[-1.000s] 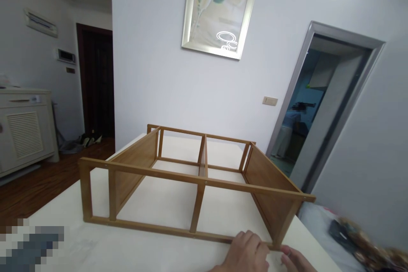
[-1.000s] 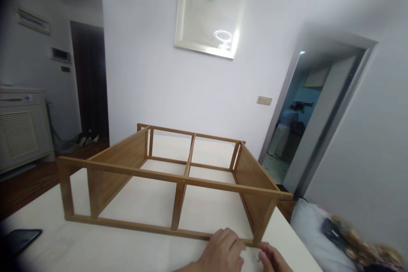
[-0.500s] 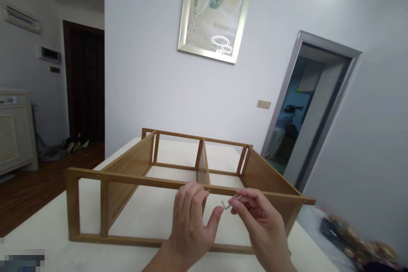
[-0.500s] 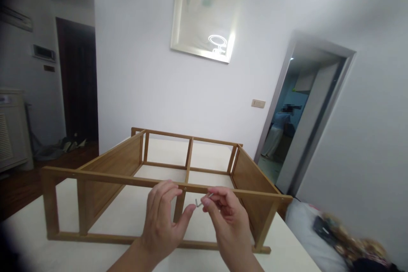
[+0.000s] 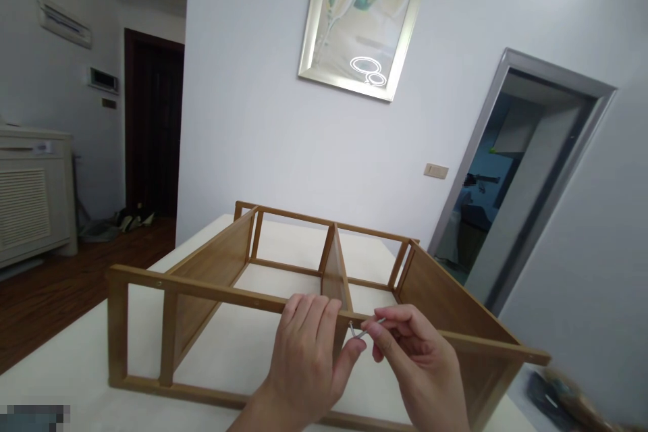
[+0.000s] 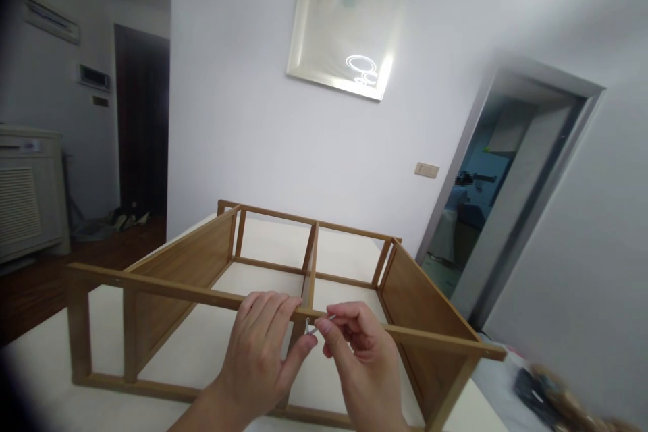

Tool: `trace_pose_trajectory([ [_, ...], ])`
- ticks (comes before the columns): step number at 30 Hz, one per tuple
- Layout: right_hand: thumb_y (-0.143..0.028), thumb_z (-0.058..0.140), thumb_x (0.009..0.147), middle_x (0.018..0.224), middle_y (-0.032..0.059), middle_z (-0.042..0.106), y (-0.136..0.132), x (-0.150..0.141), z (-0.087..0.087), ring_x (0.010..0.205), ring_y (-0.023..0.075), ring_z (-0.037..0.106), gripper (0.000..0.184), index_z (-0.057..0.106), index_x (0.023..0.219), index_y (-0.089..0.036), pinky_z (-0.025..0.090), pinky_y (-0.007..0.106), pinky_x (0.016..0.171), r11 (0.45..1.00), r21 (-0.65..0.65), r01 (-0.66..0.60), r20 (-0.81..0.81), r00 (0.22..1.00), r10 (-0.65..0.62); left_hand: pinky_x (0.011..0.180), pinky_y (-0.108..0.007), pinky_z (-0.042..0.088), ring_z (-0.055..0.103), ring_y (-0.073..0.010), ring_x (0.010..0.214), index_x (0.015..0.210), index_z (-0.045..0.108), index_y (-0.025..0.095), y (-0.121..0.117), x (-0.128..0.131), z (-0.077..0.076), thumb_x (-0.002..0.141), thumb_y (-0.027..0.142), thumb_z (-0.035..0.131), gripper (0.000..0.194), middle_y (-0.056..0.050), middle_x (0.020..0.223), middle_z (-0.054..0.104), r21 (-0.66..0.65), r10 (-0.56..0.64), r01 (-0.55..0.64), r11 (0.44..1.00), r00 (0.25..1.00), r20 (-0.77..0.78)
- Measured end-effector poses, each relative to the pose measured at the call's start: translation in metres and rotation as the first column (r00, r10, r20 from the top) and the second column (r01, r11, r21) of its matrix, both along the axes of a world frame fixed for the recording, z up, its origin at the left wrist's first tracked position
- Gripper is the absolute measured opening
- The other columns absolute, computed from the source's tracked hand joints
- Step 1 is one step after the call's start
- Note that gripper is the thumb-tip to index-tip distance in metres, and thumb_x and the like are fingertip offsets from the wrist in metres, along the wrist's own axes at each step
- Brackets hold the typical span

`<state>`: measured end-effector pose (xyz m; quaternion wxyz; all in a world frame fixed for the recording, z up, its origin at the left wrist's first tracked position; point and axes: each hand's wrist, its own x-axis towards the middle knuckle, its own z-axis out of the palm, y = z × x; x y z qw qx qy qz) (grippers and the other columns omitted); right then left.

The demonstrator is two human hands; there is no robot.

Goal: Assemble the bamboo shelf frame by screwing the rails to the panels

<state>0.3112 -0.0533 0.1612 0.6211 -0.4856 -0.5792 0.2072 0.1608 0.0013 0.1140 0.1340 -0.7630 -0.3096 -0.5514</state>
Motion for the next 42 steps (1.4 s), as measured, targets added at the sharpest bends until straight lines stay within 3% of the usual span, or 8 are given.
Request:
trace_pose_trajectory([
  [8, -0.040, 0.079, 0.076, 0.065, 0.0020, 0.068, -0.001, -0.007, -0.001, 0.050, 0.0124, 0.059, 0.027, 0.068, 0.087, -0.018, 0.051, 0.023, 0.050, 0.999, 0.007, 0.045, -0.066, 0.997, -0.044, 0.088, -0.045, 0.039, 0.058, -0.0261, 0.089, 0.110, 0.055, 0.013, 0.001, 0.000, 0.002, 0.096, 0.034, 0.047, 0.027, -0.011, 0.091, 0.065, 0.012, -0.041, 0.041, 0.999, 0.999, 0.011],
  [16, -0.037, 0.079, 0.077, 0.064, 0.0011, 0.067, -0.001, -0.005, -0.001, 0.050, 0.0130, 0.060, 0.023, 0.068, 0.086, -0.019, 0.052, 0.023, 0.048, 0.998, 0.042, 0.043, 0.002, 0.999, -0.043, 0.088, -0.045, 0.038, 0.057, -0.0260, 0.089, 0.109, 0.055, 0.013, -0.002, 0.001, 0.002, 0.094, 0.031, 0.051, 0.024, -0.010, 0.091, 0.064, -0.037, -0.060, 0.061, 0.997, 0.998, 0.026],
  [23, -0.033, 0.078, 0.078, 0.068, 0.0006, 0.068, -0.003, -0.009, -0.007, 0.056, 0.0136, 0.064, 0.017, 0.070, 0.087, -0.020, 0.054, 0.021, 0.053, 0.982, 0.163, 0.095, 0.071, 0.992, -0.108, 0.089, -0.046, 0.037, 0.056, -0.0257, 0.090, 0.111, 0.054, 0.015, -0.005, 0.000, 0.004, 0.093, 0.026, 0.050, 0.022, -0.009, 0.093, 0.064, -0.075, -0.087, 0.088, 0.993, 0.996, 0.023],
  [28, -0.032, 0.077, 0.079, 0.065, -0.0002, 0.067, -0.003, -0.006, -0.003, 0.054, 0.0138, 0.065, 0.017, 0.068, 0.086, -0.020, 0.056, 0.022, 0.053, 0.992, 0.122, 0.040, 0.082, 0.995, -0.051, 0.089, -0.047, 0.037, 0.056, -0.0262, 0.090, 0.110, 0.054, 0.016, -0.007, 0.000, 0.006, 0.091, 0.025, 0.054, 0.021, -0.008, 0.093, 0.063, -0.131, -0.089, 0.093, 0.987, 0.995, 0.036],
  [32, -0.032, 0.076, 0.080, 0.065, -0.0010, 0.066, -0.004, -0.008, -0.003, 0.053, 0.0131, 0.064, 0.015, 0.068, 0.085, -0.020, 0.057, 0.022, 0.055, 0.985, 0.159, 0.065, 0.076, 0.994, -0.078, 0.090, -0.047, 0.036, 0.056, -0.0261, 0.091, 0.109, 0.054, 0.017, -0.009, 0.001, 0.008, 0.089, 0.023, 0.056, 0.021, -0.008, 0.094, 0.062, -0.163, -0.089, 0.095, 0.982, 0.995, 0.045],
  [36, -0.025, 0.074, 0.083, 0.067, -0.0014, 0.068, -0.004, -0.004, -0.007, 0.057, 0.0128, 0.067, 0.009, 0.068, 0.089, -0.022, 0.058, 0.020, 0.059, 0.973, 0.225, 0.051, 0.212, 0.972, -0.100, 0.092, -0.047, 0.036, 0.056, -0.0259, 0.092, 0.110, 0.055, 0.018, -0.011, 0.002, 0.010, 0.088, 0.022, 0.056, 0.022, -0.007, 0.094, 0.063, -0.172, -0.088, 0.096, 0.980, 0.995, 0.053],
  [42, -0.018, 0.073, 0.082, 0.078, 0.0015, 0.073, -0.003, 0.005, -0.011, 0.065, 0.0140, 0.071, 0.017, 0.070, 0.098, -0.023, 0.059, 0.019, 0.062, 0.915, 0.402, 0.036, 0.414, 0.884, -0.217, 0.093, -0.048, 0.036, 0.056, -0.0251, 0.092, 0.111, 0.056, 0.018, -0.013, 0.001, 0.012, 0.087, 0.019, 0.056, 0.024, -0.007, 0.094, 0.063, -0.188, -0.089, 0.099, 0.977, 0.994, 0.061],
])
